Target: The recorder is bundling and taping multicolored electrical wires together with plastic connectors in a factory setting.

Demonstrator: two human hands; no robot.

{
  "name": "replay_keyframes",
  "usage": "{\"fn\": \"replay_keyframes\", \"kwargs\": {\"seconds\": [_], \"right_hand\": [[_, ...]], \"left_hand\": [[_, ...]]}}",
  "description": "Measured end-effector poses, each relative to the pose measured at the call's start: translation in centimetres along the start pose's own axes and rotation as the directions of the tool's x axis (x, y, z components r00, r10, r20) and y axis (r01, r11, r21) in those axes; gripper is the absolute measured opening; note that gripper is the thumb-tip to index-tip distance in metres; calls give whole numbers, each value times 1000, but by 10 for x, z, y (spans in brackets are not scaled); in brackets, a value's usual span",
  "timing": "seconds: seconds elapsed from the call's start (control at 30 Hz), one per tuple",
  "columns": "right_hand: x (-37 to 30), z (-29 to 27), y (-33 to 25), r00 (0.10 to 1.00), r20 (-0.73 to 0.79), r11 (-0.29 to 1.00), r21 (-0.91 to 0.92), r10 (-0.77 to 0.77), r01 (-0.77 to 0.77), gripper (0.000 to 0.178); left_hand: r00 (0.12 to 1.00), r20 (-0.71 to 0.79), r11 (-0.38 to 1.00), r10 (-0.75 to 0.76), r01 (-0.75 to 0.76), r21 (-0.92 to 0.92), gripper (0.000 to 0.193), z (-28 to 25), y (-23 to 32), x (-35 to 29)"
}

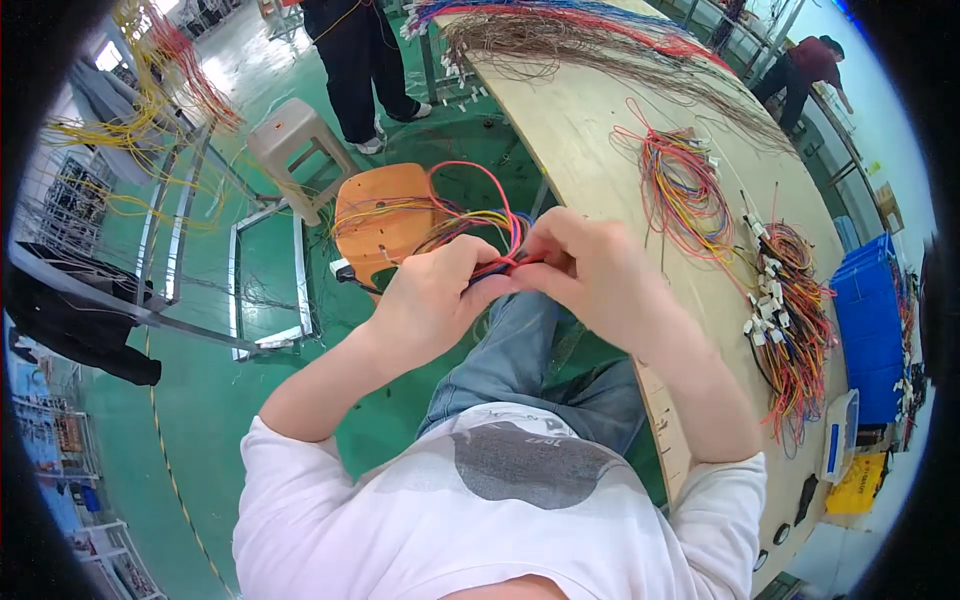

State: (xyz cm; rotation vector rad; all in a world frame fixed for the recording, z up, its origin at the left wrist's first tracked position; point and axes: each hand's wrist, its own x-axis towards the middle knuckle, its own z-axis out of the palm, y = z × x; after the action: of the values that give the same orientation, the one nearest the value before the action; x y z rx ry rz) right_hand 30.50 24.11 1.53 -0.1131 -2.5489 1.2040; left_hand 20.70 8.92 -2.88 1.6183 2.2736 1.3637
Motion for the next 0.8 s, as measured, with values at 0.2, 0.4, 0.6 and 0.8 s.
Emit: {"fn": "replay_keyframes", "kwargs": {"seconds": [0.2,0.4,0.6,0.8], "right_hand": [[17,-38,-9,909,402,986,-158,111,-50,14],[23,-8,12,985,-139,872,489,105,-24,20],[31,-8,-3,968,21,154,986,248,-61,18],[15,-15,-5,910,-12,133,990,415,-47,20]], "left_hand": [[996,19,990,-83,85,-115,21,-1,10,0],[985,140,979,-103,124,-158,25,-2,23,15],[824,427,645,-372,561,-519,29,13,-1,7],[673,729,-262,-127,686,-679,25,19,4,12]]}}
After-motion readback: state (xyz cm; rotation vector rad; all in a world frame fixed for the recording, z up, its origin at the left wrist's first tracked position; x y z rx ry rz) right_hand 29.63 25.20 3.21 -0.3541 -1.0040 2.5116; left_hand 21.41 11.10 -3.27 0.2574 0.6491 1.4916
